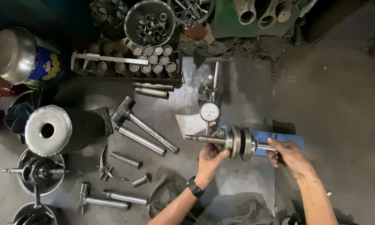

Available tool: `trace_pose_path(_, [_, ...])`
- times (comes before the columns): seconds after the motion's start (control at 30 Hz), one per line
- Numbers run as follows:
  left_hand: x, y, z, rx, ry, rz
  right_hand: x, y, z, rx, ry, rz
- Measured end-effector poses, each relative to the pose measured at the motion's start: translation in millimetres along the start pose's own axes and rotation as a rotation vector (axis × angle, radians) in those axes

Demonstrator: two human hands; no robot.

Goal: Inspecting and measuring a motorcycle crankshaft using a dial indicator and related workshop tools.

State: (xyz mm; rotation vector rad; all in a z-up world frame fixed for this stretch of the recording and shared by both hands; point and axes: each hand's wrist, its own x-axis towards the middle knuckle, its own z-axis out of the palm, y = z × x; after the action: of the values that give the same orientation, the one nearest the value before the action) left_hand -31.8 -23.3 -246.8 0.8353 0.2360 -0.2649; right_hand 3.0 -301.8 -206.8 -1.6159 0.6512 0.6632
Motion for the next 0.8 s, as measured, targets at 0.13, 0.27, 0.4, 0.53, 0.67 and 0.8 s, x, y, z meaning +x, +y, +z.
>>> trace_pose_path(0.13, [-0.5,0.1,-0.8,0.027,-0.001,0.013,5.0,15.7,-7.6,0.059,-0.016,-0.069])
trace_pose_path(0.27, [-0.7,-1.4,-1.1,0.032,-0.001,0.018,-1.2,13.4,-10.6,0.007,-0.013,-0.167])
trace_pose_path(0.4, [-1.2,-2.8,-3.4,0.044,-0.008,0.034,-34.0,-31.7,11.9,-0.369,0.182,-0.046])
trace_pose_path(0.53, [-2.8,4.8,0.1,0.075,0.006,0.01,-32.0,-23.6,10.8,-0.09,0.108,-0.077])
trace_pose_path(0.67, [-3.2,9.8,5.9,0.095,0.032,-0.003,-7.1,12.4,-7.0,-0.142,0.07,-0.139])
trace_pose_path(0.8, [0.8,-2.0,5.7,0.062,0.052,0.02,1.7,15.8,-12.8,-0.127,0.027,-0.104])
